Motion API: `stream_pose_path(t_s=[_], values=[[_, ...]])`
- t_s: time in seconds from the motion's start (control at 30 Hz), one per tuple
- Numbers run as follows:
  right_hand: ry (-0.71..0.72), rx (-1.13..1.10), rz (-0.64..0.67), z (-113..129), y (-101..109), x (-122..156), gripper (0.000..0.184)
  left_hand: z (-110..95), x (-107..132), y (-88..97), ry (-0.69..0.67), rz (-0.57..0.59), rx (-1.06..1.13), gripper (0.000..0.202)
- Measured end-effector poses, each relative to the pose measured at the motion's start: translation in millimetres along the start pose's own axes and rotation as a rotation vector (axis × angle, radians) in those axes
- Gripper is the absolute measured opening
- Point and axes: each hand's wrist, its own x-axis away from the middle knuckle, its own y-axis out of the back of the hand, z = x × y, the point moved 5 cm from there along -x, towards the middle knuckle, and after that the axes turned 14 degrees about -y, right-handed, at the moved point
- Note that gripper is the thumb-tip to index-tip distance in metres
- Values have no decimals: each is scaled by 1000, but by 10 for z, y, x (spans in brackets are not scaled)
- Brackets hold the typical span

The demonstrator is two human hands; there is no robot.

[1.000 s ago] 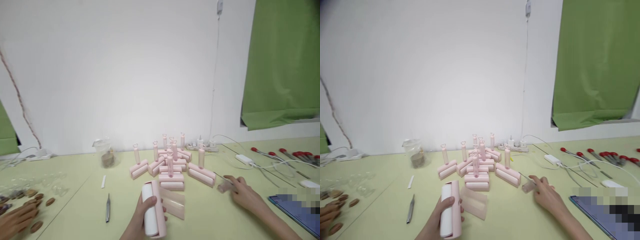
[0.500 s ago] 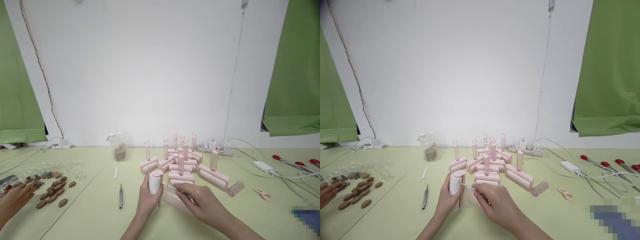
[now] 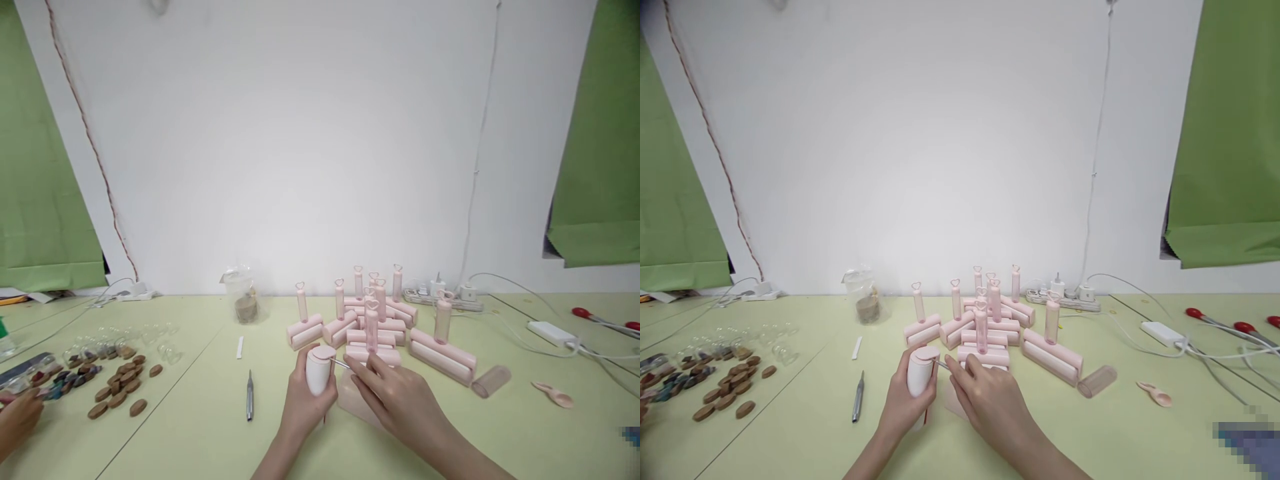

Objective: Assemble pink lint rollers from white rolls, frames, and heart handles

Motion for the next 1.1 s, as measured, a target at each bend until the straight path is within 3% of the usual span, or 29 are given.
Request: stream_pose_path(t_s=[0.17, 0.4, 0.53, 0.7, 0.83, 0.9, 0.97, 1.1], values=[[-15, -137, 135, -6, -36, 15, 37, 60, 26, -35, -72, 47, -96, 17], [-177, -517, 274, -3, -91, 55, 34, 46, 31, -48, -23, 68, -75, 18], [-270, -576, 253, 14, -213, 100, 41, 102, 77, -92, 8, -10, -22, 23], [-242, -738, 265, 141, -339, 171, 42, 247, 151, -100, 126, -204, 128, 30], [-468, -740, 319, 0, -293, 162, 43, 329, 153, -27, 245, -254, 207, 35], [-584, -751, 302, -108, -224, 127, 50, 329, 173, -54, 305, -237, 261, 37], [-612, -842, 308, -170, -185, 81, 51, 274, 199, -174, 317, -149, 297, 39], [-566, -1003, 354, -338, -217, 28, 30, 136, 220, -505, 404, -25, 438, 37]])
